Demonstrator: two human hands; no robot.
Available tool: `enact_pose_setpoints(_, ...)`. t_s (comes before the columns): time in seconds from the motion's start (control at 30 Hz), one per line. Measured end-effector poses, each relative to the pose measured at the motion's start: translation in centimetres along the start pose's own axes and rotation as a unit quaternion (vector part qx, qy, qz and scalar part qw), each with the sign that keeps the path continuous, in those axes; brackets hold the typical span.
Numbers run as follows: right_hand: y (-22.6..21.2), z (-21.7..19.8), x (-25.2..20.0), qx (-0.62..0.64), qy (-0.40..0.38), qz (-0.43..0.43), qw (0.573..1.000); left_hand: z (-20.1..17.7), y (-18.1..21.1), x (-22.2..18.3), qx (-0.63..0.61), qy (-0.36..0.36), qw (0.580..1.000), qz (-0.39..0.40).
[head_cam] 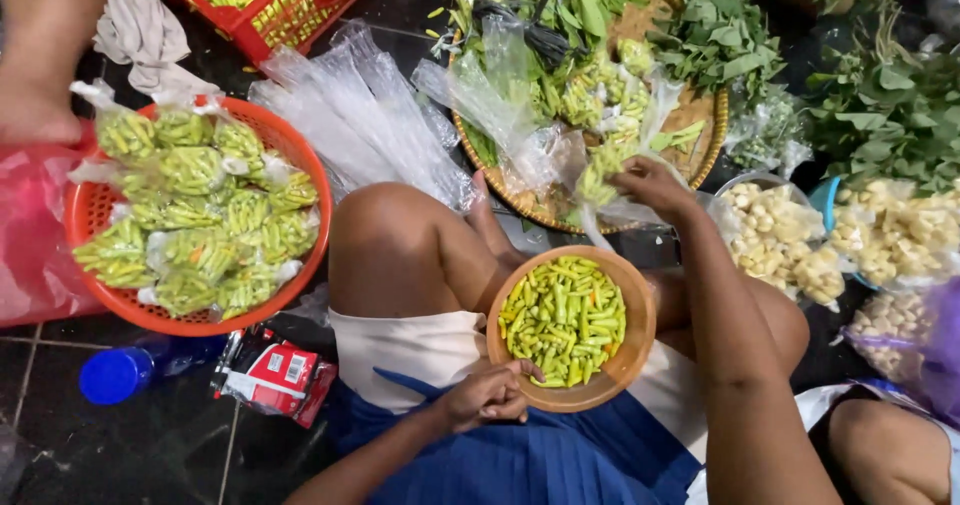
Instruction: The person is portioning green chilies from a bowl into small plastic bags while sitting on the floor.
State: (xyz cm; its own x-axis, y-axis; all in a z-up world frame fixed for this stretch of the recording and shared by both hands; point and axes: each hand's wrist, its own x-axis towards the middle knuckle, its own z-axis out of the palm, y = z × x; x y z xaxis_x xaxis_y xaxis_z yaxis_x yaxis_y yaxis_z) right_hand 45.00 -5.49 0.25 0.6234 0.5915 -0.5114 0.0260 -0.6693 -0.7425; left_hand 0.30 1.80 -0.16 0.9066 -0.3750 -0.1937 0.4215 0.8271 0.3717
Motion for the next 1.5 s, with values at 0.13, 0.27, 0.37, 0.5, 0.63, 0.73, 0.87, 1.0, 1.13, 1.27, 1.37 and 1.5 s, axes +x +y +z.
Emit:
enact_pose_setpoints(0.13,-4.3,-4.0,-6.0,0.211,-0.017,-0.073,0.975,0.3,0.5,0.2,0.032,0.009,0.999,0.009)
enact_pose_setpoints(0.27,-6.5,-4.2,-14.6,0.192,-0.042,-0.107,0.975,0.0,0.2,0.2,0.016,0.011,1.0,0.018)
enact_pose_setpoints(0.37,-7.4,-1.2,-20.1,0.138,-0.065,-0.097,0.983,0.3,0.1,0.1,0.017,0.011,0.999,0.032)
enact_pose_setpoints(0.5,-5.2,5.5,-22.9,-0.059,-0.028,-0.039,0.997,-0.9,-0.7,0.6,-0.025,-0.013,0.999,0.038)
enact_pose_setpoints(0.63,-3.2,9.1,-25.3,-0.068,0.035,-0.078,0.994,-1.8,-1.8,0.8,-0.027,-0.049,0.998,0.034)
enact_pose_setpoints(0.73,-5.5,8.9,-27.8,-0.137,0.042,-0.102,0.984,-2.8,-2.5,1.3,-0.058,-0.062,0.995,0.045)
enact_pose_setpoints(0.87,-4.3,9.7,-28.6,-0.158,0.055,-0.128,0.978,-2.9,-2.9,1.5,-0.075,-0.053,0.995,0.049)
enact_pose_setpoints(1.0,-4.5,10.6,-30.1,-0.183,0.066,-0.182,0.964,-1.7,-2.8,0.6,-0.081,-0.011,0.995,0.058)
enact_pose_setpoints(1.13,-6.9,10.0,-33.3,-0.218,0.164,-0.235,0.933,-1.8,-3.1,0.1,-0.059,-0.002,0.995,0.078)
enact_pose_setpoints(1.27,-7.7,8.4,-35.5,-0.25,0.236,-0.239,0.908,-1.5,-2.7,0.2,-0.057,-0.009,0.995,0.08)
enact_pose_setpoints(1.37,-8.4,7.5,-36.9,-0.401,0.309,-0.316,0.802,-2.1,-2.9,0.9,-0.094,-0.011,0.994,0.062)
enact_pose_setpoints(1.5,-10.8,7.6,-39.3,-0.301,0.318,-0.31,0.844,-2.6,-3.3,1.3,-0.078,-0.013,0.994,0.069)
